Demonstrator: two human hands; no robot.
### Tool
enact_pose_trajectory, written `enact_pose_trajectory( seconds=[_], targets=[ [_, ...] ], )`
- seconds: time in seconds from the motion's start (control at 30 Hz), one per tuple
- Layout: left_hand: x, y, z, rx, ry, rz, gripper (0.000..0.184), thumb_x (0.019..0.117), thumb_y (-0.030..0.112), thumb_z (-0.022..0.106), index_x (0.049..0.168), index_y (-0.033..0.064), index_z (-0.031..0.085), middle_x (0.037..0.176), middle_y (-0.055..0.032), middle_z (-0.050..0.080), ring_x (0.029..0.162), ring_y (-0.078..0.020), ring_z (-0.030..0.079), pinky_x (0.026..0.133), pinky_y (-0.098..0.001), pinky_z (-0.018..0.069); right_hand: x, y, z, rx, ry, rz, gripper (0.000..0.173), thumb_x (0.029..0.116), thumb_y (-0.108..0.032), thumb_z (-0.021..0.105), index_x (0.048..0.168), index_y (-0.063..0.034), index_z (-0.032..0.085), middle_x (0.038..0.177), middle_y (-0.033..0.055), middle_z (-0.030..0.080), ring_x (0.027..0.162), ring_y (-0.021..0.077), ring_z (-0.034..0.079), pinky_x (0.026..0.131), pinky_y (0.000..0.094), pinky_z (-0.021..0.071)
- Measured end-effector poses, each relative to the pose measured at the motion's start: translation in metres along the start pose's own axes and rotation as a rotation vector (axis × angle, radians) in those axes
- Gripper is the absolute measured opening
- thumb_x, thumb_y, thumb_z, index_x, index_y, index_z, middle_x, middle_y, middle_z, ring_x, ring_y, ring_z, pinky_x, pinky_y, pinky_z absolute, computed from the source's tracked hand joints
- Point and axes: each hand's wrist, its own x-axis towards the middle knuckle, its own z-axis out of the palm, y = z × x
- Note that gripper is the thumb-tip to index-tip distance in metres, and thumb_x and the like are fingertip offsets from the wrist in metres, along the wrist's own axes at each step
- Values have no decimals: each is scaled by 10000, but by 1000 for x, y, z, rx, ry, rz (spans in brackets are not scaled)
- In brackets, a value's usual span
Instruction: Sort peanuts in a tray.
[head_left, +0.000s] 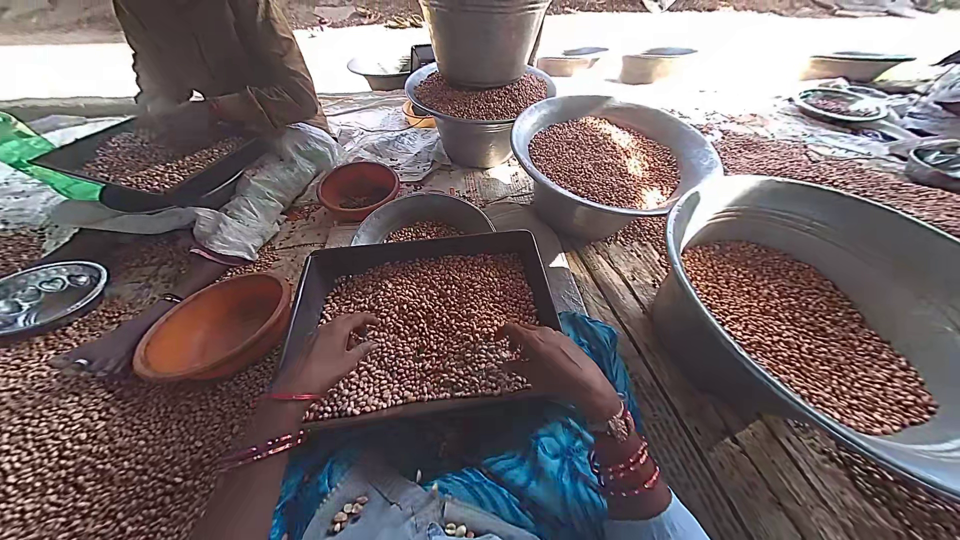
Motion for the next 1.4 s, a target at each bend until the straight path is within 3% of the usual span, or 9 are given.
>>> enact_pose_trajectory(
  seconds=[0.1, 0.2, 0.33, 0.43, 0.6, 0.87, 1.1, 1.27, 1.4],
  targets=[
    [16, 13, 17, 288, -47, -204, 493, 977, 148, 699, 1438, 34, 564, 1399, -284, 575, 1293, -480, 564, 1062, -643, 436, 0, 3, -3, -164, -66, 359, 492, 982, -228, 674, 1431, -72, 549, 1258, 231, 667, 1184, 417, 640, 985, 599, 483],
    [20, 48, 43, 377, -148, -228, 589, 987, 105, 650, 1526, 2, 435, 1465, -300, 500, 1330, -494, 523, 1055, -602, 463, 11, -7, 13, -213, -161, 399, 487, 998, -198, 643, 1444, -54, 510, 1262, 249, 657, 1183, 441, 637, 959, 605, 495],
    [16, 78, 70, 185, -275, -36, 616, 990, 108, 641, 1549, 23, 396, 1486, -277, 488, 1308, -447, 560, 1080, -564, 460, 23, -28, 37, -124, -118, 204, 538, 984, -128, 622, 1497, -63, 472, 1355, 242, 595, 1172, 410, 640, 947, 560, 519],
    [15, 75, 70, -239, -281, 179, 588, 935, -12, 618, 1502, -11, 459, 1466, -243, 538, 1367, -337, 531, 1155, -484, 403, 29, -23, 38, 141, 15, -96, 432, 977, -140, 661, 1397, -61, 599, 1290, 212, 655, 1120, 351, 670, 970, 520, 522],
    [15, 71, 41, -519, -228, 236, 451, 986, 42, 599, 1432, 61, 540, 1380, -114, 609, 1017, -155, 710, 847, -335, 613, 50, -4, 0, 22, 258, -29, 219, 1012, -169, 586, 1129, -69, 741, 1076, 125, 742, 989, 291, 707, 873, 508, 537],
    [47, 72, 9, -100, 216, 213, 237, 980, 55, 646, 1205, 43, 720, 1178, -164, 718, 1022, -302, 716, 929, -472, 562, 100, 10, -6, -276, 62, 63, 258, 1000, -182, 584, 1174, -54, 724, 1145, 208, 720, 1107, 400, 674, 912, 605, 491],
    [91, 112, 38, 91, 11, 180, 259, 1016, 108, 573, 1214, 57, 732, 1208, -200, 687, 1113, -348, 675, 997, -507, 515, 98, 27, -9, -137, 31, 115, 298, 973, -288, 612, 1132, -61, 721, 1072, 169, 730, 1049, 357, 687, 889, 593, 500],
    [116, 134, 56, 226, -26, 177, 296, 1050, 146, 534, 1268, 66, 717, 1289, -234, 642, 1216, -402, 624, 1018, -549, 495, 83, 49, -30, 397, 464, 69, 255, 944, -141, 545, 1142, -9, 637, 917, 62, 650, 778, 124, 599, 726, 341, 489],
    [122, 141, 67, 356, -90, 135, 325, 1039, 215, 584, 1297, 46, 687, 1366, -236, 600, 1311, -420, 553, 1012, -570, 490, 83, 56, -41, 182, 465, 140, 254, 983, -162, 562, 1169, -47, 691, 943, 101, 690, 842, 199, 634, 794, 403, 495]
  ],
)
